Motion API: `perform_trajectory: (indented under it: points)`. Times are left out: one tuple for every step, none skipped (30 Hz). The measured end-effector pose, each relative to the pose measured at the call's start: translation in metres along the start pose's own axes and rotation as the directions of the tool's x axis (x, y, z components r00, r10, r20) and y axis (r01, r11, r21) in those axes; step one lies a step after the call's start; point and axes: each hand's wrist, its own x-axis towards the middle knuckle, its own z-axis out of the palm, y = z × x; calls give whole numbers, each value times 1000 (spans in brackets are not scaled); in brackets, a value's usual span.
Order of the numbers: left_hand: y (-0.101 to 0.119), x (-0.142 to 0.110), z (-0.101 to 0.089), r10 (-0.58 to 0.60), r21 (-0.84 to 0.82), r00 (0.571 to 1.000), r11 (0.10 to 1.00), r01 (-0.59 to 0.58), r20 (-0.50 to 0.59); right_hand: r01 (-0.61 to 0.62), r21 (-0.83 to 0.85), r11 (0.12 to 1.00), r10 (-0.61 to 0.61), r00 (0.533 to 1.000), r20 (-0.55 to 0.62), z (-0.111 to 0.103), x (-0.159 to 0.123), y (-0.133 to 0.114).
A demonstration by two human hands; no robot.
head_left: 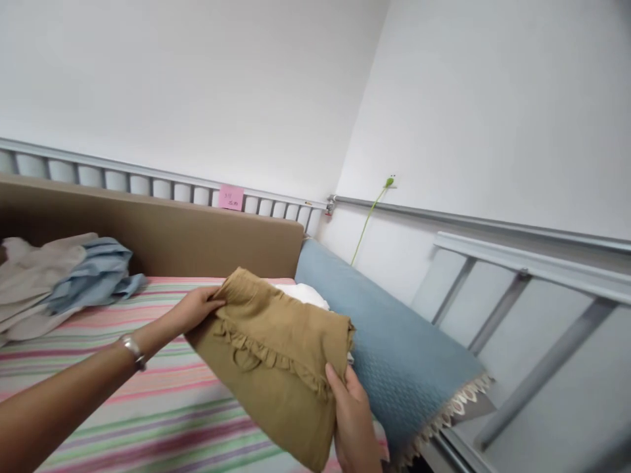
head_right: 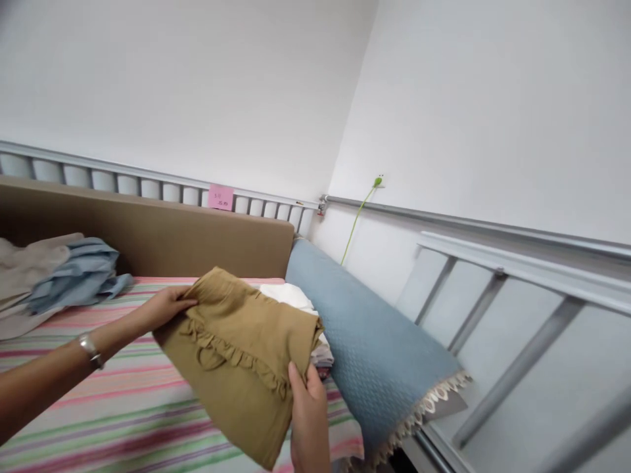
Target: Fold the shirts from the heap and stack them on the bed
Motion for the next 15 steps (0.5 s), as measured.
perform_trajectory:
  points:
    - [8, 23, 8, 74, 79, 997, 994, -71, -32, 54, 5, 999, -54, 997, -50, 3, 11, -3]
    - [17, 46, 17, 147, 164, 987, 977, -135, -65, 112, -3, 994, -111, 988, -103, 5, 22, -4]
    - [24, 69, 26, 215, 251, 972, 950, -186, -93, 167, -21, 986, -168, 974, -155, 6, 34, -2]
    - [31, 91, 37, 275, 336, 954, 915, -223, -115, 215, -41, 976, -219, 955, -202, 7, 47, 2]
    - [37, 113, 48, 326, 417, 937, 874, -249, -125, 253, -57, 966, -259, 935, -243, 7, 59, 9]
    - [41, 134, 60, 364, 493, 924, 830, -263, -120, 277, -65, 959, -284, 917, -279, 6, 72, 18]
    - [42, 154, 74, 378, 569, 921, 780, -260, -98, 285, -68, 956, -291, 904, -312, 4, 84, 31]
    - [41, 172, 89, 367, 639, 928, 730, -242, -68, 276, -67, 959, -282, 898, -338, 1, 95, 46]
    - [36, 189, 106, 336, 696, 941, 683, -223, -29, 250, -66, 966, -256, 897, -360, -2, 105, 63]
    - [27, 203, 124, 292, 738, 956, 643, -207, 14, 208, -63, 976, -216, 902, -374, -5, 113, 81]
    - [17, 214, 142, 240, 767, 969, 611, -197, 58, 158, -60, 986, -169, 910, -380, -7, 120, 98]
    - [4, 223, 160, 189, 785, 977, 589, -192, 97, 110, -53, 993, -122, 917, -379, -9, 124, 113]
    - [-9, 230, 175, 146, 795, 981, 577, -189, 127, 74, -42, 996, -85, 925, -370, -10, 128, 124]
    - [-21, 234, 188, 115, 799, 983, 572, -186, 146, 58, -31, 998, -65, 938, -340, -10, 129, 132]
    - [-30, 238, 198, 89, 804, 984, 567, -178, 155, 57, -14, 998, -59, 950, -307, -9, 130, 136]
